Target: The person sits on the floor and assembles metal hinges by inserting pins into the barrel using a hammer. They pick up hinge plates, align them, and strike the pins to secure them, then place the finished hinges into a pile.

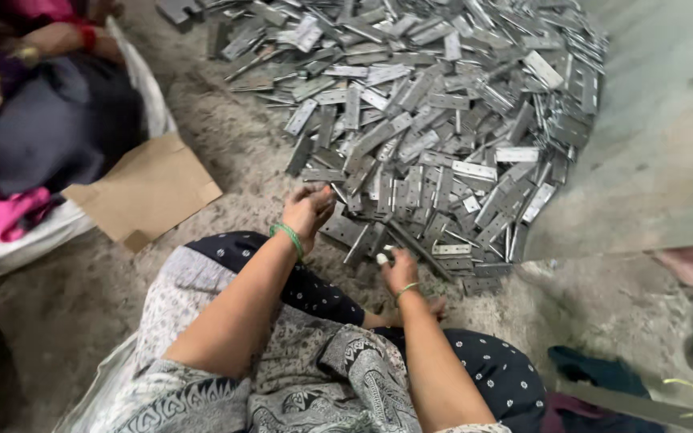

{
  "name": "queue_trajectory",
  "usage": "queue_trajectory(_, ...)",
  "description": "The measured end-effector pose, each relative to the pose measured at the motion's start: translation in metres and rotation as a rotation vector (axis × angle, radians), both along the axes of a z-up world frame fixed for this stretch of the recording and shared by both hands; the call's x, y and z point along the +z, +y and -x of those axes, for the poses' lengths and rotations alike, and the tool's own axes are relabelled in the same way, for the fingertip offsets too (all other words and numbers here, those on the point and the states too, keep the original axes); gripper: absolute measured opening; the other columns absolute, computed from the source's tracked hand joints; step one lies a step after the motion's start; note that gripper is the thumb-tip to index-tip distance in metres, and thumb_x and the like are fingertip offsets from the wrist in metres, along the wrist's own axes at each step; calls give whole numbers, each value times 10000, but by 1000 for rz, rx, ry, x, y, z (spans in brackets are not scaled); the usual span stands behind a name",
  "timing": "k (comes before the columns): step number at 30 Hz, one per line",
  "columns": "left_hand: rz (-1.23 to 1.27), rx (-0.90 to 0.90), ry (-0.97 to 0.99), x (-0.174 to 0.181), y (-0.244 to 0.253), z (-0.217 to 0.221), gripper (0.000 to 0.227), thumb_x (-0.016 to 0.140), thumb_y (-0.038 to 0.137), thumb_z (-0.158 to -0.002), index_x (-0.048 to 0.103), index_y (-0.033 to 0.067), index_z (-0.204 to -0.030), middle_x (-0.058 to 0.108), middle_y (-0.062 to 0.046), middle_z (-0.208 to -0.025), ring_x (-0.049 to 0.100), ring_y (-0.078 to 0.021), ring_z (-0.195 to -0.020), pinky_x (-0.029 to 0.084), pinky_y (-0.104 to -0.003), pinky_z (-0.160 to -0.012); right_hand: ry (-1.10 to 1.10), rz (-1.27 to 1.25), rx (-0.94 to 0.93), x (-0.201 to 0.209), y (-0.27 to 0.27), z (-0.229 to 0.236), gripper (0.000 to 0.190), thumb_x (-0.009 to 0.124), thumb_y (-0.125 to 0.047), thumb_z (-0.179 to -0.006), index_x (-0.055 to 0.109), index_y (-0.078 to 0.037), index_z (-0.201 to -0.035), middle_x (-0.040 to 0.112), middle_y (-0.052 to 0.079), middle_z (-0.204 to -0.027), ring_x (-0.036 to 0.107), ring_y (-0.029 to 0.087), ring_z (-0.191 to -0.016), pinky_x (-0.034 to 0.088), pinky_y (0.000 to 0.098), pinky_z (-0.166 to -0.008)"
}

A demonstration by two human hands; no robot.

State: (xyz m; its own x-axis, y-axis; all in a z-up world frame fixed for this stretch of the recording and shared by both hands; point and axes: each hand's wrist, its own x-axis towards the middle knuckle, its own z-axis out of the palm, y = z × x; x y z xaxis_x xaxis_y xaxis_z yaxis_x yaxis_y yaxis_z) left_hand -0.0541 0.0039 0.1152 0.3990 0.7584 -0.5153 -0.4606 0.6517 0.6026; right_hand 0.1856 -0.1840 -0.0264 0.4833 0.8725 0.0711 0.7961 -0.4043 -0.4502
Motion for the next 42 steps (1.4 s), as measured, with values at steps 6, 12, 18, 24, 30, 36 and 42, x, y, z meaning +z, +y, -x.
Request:
queue_trajectory(6, -458, -306, 456, -114, -25, -30, 391, 796, 156, -855, 681, 19, -1203, 776, -102, -1049, 735, -179, -898, 605, -329, -778, 152, -5, -159, -1, 21, 48, 696, 850, -426, -820, 573, -65, -1346, 680, 258, -1179, 638, 449, -1090, 513, 502, -931)
queue_trajectory(12, -674, -622, 852, -153, -38, -38, 441, 837, 237, -777, 711, 39, -1150, 792, -105, -1043, 767, -202, -952, 600, -331, -870, 471, 67, -430, -1, 34, 68, 1055, 932, -356, -604, 414, -70, -1477, 715, 196, -1091, 696, 363, -993, 554, 455, -863)
queue_trajectory(18, -772, -780, 945, -144, -38, -48, 520, 844, 357, -777, 734, 60, -1190, 792, -113, -1088, 760, -231, -1015, 583, -347, -949, 519, -31, -500, -14, 33, 57, 767, 976, -184, -594, 618, 2, -1246, 729, 135, -1002, 698, 263, -917, 561, 393, -800)
queue_trajectory(24, -591, -876, 944, -122, -21, -45, 871, 942, 501, -670, 630, -7, -1305, 736, -158, -1147, 733, -255, -1056, 566, -366, -948, 1027, -86, -441, 10, 33, 45, 382, 832, -17, -709, 747, 30, -1079, 772, 72, -921, 703, 154, -811, 559, 321, -741)
queue_trajectory(30, -567, -694, 764, -99, -18, -36, 811, 959, 434, -569, 727, -58, -1171, 788, -156, -1115, 772, -216, -994, 591, -332, -910, 377, -32, -62, 74, 25, 85, 382, 812, -79, -762, 738, -48, -1136, 760, 104, -953, 721, 242, -832, 555, 344, -750)
queue_trajectory(36, -512, -520, 488, -89, -18, -29, 657, 963, 297, -633, 724, -107, -1092, 782, -143, -1072, 730, -163, -955, 594, -305, -853, 379, -259, 135, 91, 25, 79, 320, 805, -82, -852, 722, 5, -1149, 738, 131, -1038, 722, 249, -919, 566, 361, -800)
queue_trajectory(42, -446, -462, 383, -75, -21, -29, 619, 959, 226, -666, 694, -120, -1106, 770, -109, -1028, 720, -141, -922, 606, -290, -815, 1454, -226, -161, 84, 25, 61, 323, 629, -67, -927, 694, 28, -1229, 745, 100, -1065, 756, 218, -867, 627, 366, -803)
